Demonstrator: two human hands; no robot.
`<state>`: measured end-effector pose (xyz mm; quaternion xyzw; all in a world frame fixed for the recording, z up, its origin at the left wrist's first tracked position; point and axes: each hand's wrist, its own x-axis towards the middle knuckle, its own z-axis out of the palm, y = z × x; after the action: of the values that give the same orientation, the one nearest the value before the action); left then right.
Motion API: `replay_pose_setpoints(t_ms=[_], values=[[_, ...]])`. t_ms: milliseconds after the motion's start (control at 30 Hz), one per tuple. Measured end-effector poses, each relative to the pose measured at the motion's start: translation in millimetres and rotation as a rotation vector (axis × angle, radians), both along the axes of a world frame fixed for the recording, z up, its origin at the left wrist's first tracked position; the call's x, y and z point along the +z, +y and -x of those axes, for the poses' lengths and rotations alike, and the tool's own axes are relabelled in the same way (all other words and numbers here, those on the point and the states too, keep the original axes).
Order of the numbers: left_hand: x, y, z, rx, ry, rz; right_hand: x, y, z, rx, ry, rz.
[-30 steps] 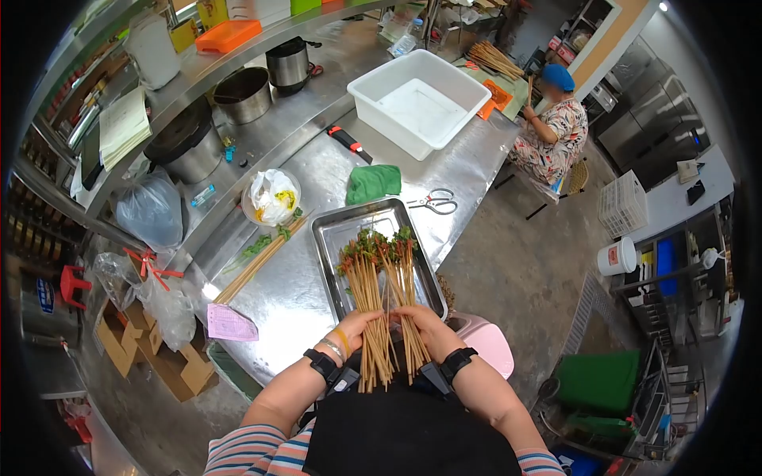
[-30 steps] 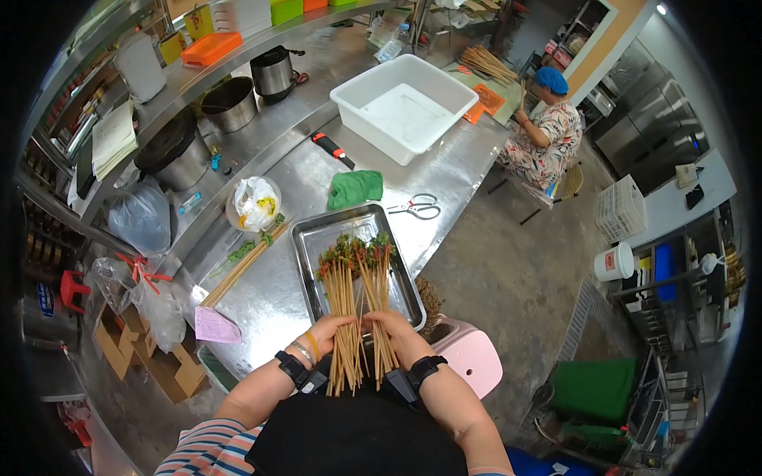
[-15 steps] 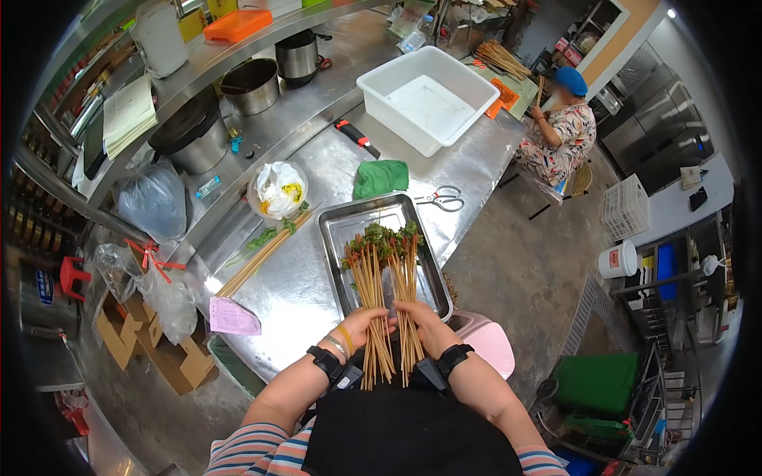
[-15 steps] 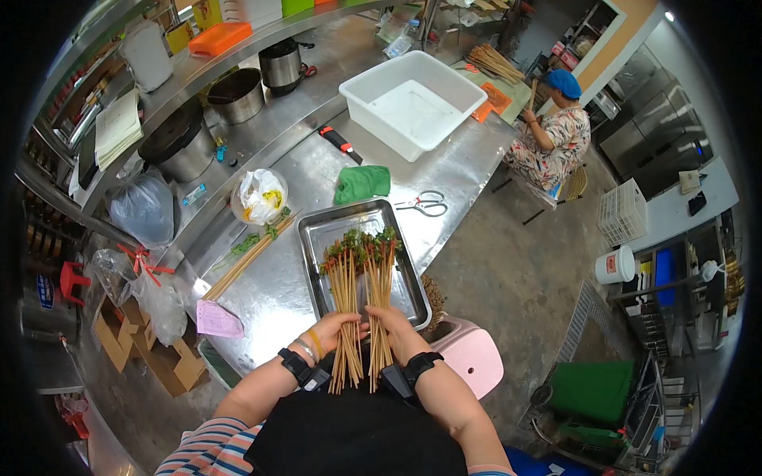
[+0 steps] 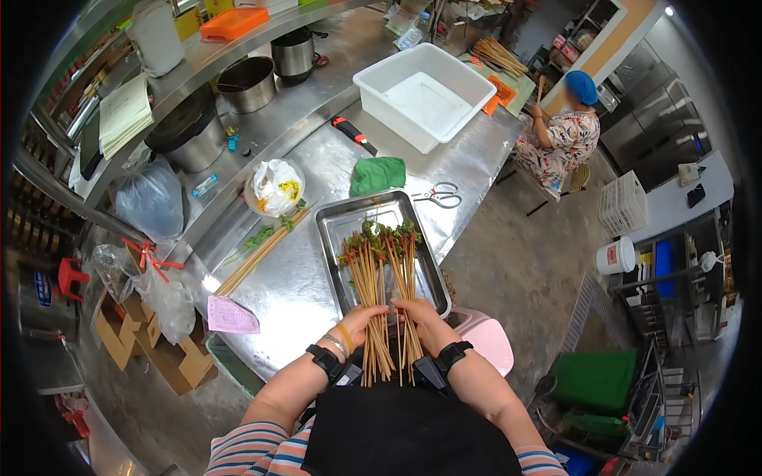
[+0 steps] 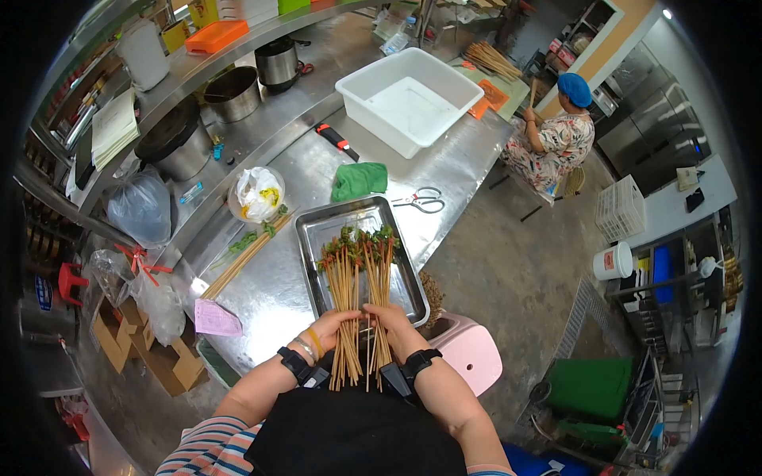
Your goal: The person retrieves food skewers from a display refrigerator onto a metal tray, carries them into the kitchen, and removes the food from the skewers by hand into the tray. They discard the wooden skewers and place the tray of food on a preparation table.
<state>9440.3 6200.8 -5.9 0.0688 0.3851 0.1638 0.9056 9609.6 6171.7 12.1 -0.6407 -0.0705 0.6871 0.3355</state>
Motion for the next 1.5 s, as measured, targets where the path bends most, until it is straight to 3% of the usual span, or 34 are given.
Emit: replay_pose_setpoints(t_ms=[200, 267, 333, 400, 433, 467, 533, 567, 633, 767, 833, 967, 1233, 1500], values=[[15.3, -1.9, 3.8, 0.036, -0.038, 0.078, 6.5, -2.6, -2.2, -0.067, 0.127, -0.054], [2.1, -7.5, 6.2, 0.132, 0.030, -0.079, 14.3, -7.1, -7.1, -0.017, 0.120, -0.127], [3.2, -2.0, 14.2, 0.108, 0.077, -0.113, 37.1, -17.6, -13.3, 0.040, -0.200, -0.239], [9.9, 5.0, 23.5, -0.080, 0.317, -0.338, 37.8, -25.5, -42.2, 0.277, -0.582, -0.350], [11.3, 7.0, 24.8, -0.113, 0.382, -0.407, 42.2, -28.1, -53.5, 0.461, -0.963, -0.627], [14.3, 7.5, 24.5, -0.112, 0.382, -0.409, 48.3, -31.3, -63.5, 0.461, -0.963, -0.629], [23.3, 9.2, 20.8, -0.091, 0.428, -0.474, 98.4, -30.7, -68.4, 0.853, -1.434, -0.646], [17.9, 8.9, 19.0, -0.090, 0.426, -0.479, 115.4, -28.3, -70.9, 0.851, -1.439, -0.648], [3.3, 4.3, 14.9, -0.117, 0.464, -0.559, 141.8, -21.4, -74.3, 1.206, -1.500, -0.632], [2.8, -2.4, 8.3, -0.127, 0.483, -0.630, 159.0, 2.1, -53.1, 1.386, -1.471, -0.586], [10.7, -2.3, 6.8, -0.233, 0.603, -0.668, 149.3, 24.4, -34.8, 1.482, -1.460, -0.390], [15.9, -5.6, 6.2, -0.217, 0.653, -0.718, 132.6, 41.3, -17.1, 1.416, -1.474, -0.420], [44.2, 5.5, 9.3, -0.078, 0.459, -0.410, 128.2, 49.1, 2.6, 1.309, -1.583, -0.426], [55.7, 7.9, 10.7, 0.022, 0.328, -0.323, 126.0, 53.9, 11.1, 1.290, -1.586, -0.338]])
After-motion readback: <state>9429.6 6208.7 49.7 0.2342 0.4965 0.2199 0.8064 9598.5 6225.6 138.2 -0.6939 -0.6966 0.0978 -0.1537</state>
